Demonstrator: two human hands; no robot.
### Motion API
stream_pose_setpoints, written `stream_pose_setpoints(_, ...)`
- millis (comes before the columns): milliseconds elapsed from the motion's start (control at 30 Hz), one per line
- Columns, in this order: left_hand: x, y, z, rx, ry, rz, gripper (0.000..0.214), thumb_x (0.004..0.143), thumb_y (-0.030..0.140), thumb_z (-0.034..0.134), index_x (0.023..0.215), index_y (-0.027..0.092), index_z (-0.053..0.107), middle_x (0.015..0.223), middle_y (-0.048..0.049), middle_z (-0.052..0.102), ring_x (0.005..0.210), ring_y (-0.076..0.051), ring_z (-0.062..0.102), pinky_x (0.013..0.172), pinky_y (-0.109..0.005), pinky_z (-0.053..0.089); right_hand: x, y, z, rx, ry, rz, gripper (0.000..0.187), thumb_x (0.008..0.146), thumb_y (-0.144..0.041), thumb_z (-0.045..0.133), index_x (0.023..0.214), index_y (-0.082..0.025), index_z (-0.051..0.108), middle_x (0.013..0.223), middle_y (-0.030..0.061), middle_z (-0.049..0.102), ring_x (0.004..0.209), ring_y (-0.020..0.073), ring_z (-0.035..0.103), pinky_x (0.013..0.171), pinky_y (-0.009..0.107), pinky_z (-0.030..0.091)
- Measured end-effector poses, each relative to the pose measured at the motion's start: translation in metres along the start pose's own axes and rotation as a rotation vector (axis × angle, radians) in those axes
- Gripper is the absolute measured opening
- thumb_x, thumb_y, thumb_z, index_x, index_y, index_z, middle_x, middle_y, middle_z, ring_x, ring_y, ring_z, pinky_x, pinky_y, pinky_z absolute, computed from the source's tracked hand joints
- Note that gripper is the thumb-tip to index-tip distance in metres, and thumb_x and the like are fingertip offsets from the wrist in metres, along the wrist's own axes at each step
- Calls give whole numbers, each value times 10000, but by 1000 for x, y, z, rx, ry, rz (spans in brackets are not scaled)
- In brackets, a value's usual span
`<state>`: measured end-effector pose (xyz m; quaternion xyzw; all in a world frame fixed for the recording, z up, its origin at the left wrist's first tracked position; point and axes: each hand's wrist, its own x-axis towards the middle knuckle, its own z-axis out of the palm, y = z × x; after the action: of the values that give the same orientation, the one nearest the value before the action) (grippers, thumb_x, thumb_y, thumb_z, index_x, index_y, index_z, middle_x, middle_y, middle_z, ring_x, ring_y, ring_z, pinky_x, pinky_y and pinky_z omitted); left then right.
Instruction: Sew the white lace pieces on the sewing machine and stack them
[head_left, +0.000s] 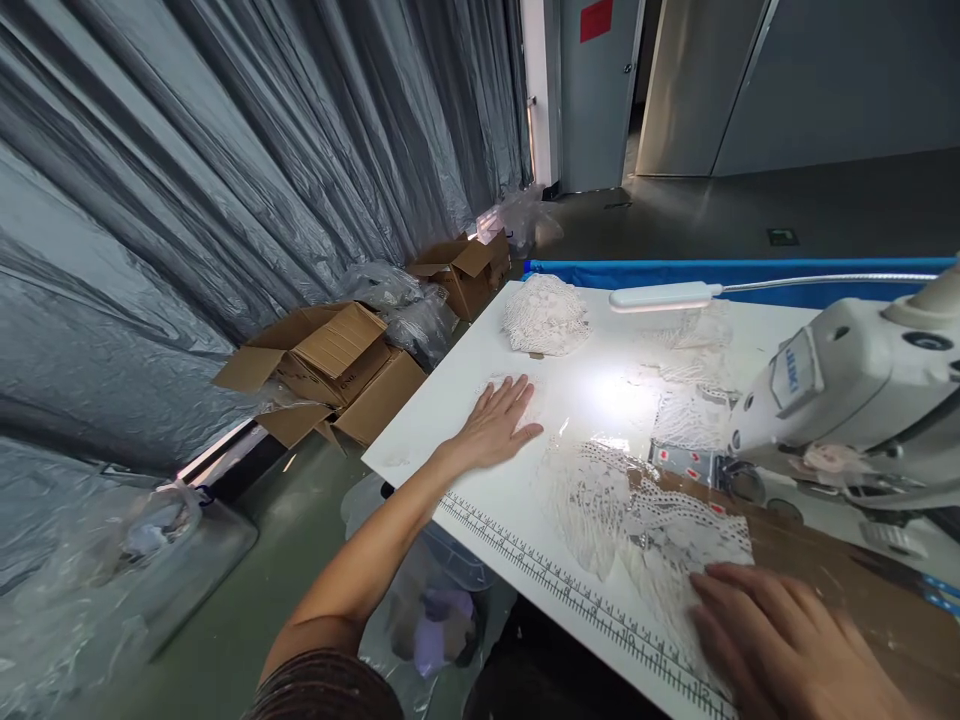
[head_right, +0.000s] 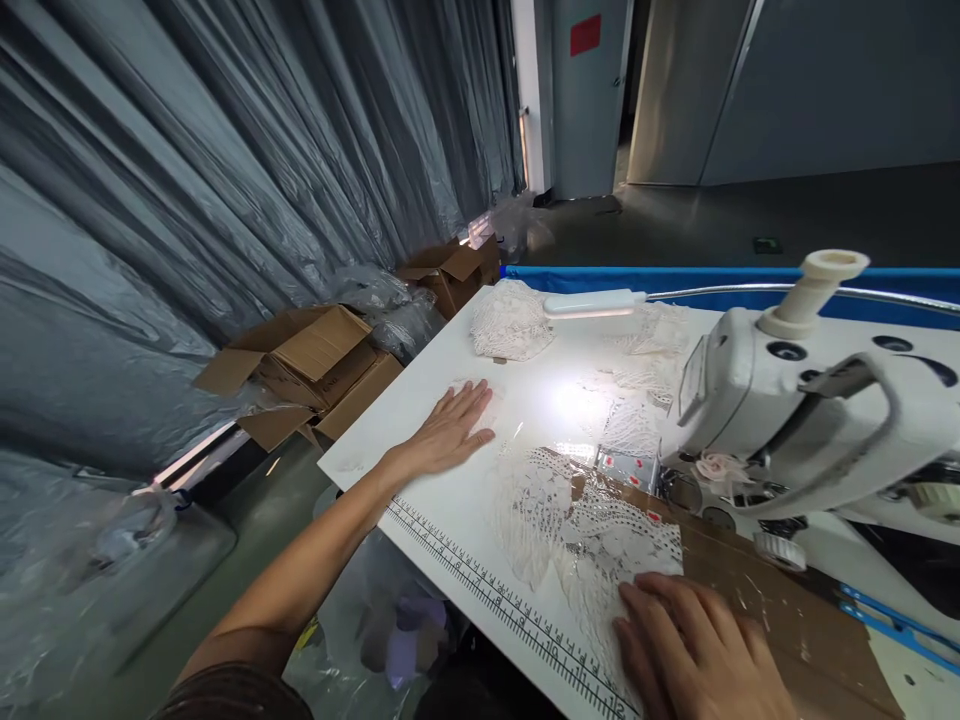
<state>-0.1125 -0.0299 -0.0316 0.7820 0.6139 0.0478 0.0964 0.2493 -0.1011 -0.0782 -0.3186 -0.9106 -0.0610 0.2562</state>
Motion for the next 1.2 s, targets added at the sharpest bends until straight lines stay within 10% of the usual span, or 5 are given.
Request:
stream_pose_setpoints(233, 27, -16, -10, 37, 23, -20, 634, 1003, 508, 279, 1513, 145, 178, 1600, -133, 99, 1487, -300, 66, 1200, -523, 51, 7, -9, -7, 57, -69, 66, 259, 927, -318, 533, 1132, -188, 622, 1087, 114, 676, 982, 262, 625, 749, 393, 488)
stream_pose_setpoints(633, 43, 116, 21, -129, 65, 624, 192, 987, 248, 444, 983, 143, 605, 1016, -82, 622, 886, -193, 580, 796, -365, 455, 13, -24, -43, 341, -118, 348, 281, 956, -204, 452, 1203, -189, 585, 1159, 144, 604, 1057, 256, 586, 867, 443, 513)
stream_pose_setpoints(900, 8, 147, 7, -473, 26, 615, 228, 1013, 256, 357, 948, 145, 545, 854, -51, 627, 736, -141, 583, 686, -298, 502, 11, -18, -43, 793, -116, 724, 414, 935, -389, 534, 1309, -212, 518, 1072, 100, 665, 897, 200, 656, 764, 324, 569)
stream_pose_setpoints(1033, -19, 169, -4, -794, -119, 619, 160, 972, 249, 466, 1011, 161, 593, 924, -66, 662, 839, -146, 622, 759, -287, 531, 22, -22, -46, 1067, -194, 663, 522, 895, -406, 598, 1366, -224, 469, 1192, 95, 635, 1052, 222, 616, 923, 369, 517)
stream_pose_setpoints(1200, -16, 159, 14, -1093, -182, 275, 211, 960, 282, 486, 1103, 159, 581, 922, -60, 649, 721, -112, 599, 620, -231, 505, 22, -15, -38, 1112, -257, 707, 383, 953, -385, 479, 1290, -217, 548, 1099, 71, 663, 917, 187, 633, 842, 331, 527)
